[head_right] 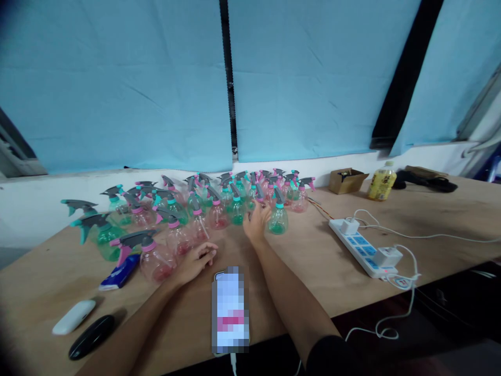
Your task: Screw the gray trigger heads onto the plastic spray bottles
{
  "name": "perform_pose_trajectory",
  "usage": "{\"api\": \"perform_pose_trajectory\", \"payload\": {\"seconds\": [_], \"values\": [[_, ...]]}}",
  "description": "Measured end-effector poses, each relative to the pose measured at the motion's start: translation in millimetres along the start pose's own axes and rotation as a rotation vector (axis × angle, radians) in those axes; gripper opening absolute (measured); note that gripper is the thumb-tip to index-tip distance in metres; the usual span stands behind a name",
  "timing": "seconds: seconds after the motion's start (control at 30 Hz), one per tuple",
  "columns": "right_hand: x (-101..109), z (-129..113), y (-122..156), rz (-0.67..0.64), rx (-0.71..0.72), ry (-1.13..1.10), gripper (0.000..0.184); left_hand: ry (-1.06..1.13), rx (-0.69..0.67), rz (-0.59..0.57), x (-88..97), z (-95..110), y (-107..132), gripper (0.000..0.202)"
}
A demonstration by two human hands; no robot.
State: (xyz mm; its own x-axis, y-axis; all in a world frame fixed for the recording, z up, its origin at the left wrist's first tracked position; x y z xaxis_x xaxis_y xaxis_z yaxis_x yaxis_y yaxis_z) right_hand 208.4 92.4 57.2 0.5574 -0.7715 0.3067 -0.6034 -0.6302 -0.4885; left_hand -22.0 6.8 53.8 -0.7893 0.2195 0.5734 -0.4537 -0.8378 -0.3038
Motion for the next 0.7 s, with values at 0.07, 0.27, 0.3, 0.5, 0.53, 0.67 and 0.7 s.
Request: {"api": "perform_pose_trajectory", "payload": {"seconds": [0.07,0.27,0.3,0.5,0.53,0.67,0.7], "values": [[-1.9,1.1,0.0,-0.027,-0.021,0.022,0.051,-0.004,-0.005,-0.002,0.0,-1.0,0.1,0.036],[-6.4,4.0,-3.5,-0.073,-0.015,0.124,0.056,-0.013,-0.004,-0.027,-0.6,-1.3,0.1,0.036],[-7.3,5.0,-4.2,-0.089,-0.015,0.142,0.056,-0.014,-0.002,-0.029,-0.6,-1.3,0.1,0.036],[-9.5,8.5,-2.5,-0.133,-0.041,0.209,0.052,-0.009,-0.001,-0.026,0.3,0.7,-0.1,0.038],[-8.9,7.8,-1.4,-0.116,-0.036,0.217,0.053,-0.009,-0.001,-0.027,0.4,1.6,-0.2,0.038],[-5.9,4.2,2.1,-0.058,-0.032,0.252,0.051,-0.006,-0.002,-0.024,0.5,5.6,-0.4,0.037],[-5.5,3.6,2.4,-0.059,-0.032,0.254,0.051,-0.006,-0.004,-0.022,0.4,6.3,-0.4,0.037]]}}
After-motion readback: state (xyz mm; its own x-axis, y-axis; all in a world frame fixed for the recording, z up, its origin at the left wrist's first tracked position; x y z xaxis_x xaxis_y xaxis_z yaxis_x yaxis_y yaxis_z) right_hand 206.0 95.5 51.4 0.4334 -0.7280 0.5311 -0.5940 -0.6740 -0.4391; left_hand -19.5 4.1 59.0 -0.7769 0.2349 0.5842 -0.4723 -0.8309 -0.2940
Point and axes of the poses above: each hand's wrist, its own y-axis away from the middle knuckle, its own x-axis out of the back of the hand, z = x × y, the point moved 2 cm from there along -y, towards the middle knuckle, and after that the axes turned 14 degrees about -x, right-handed, at the moved point
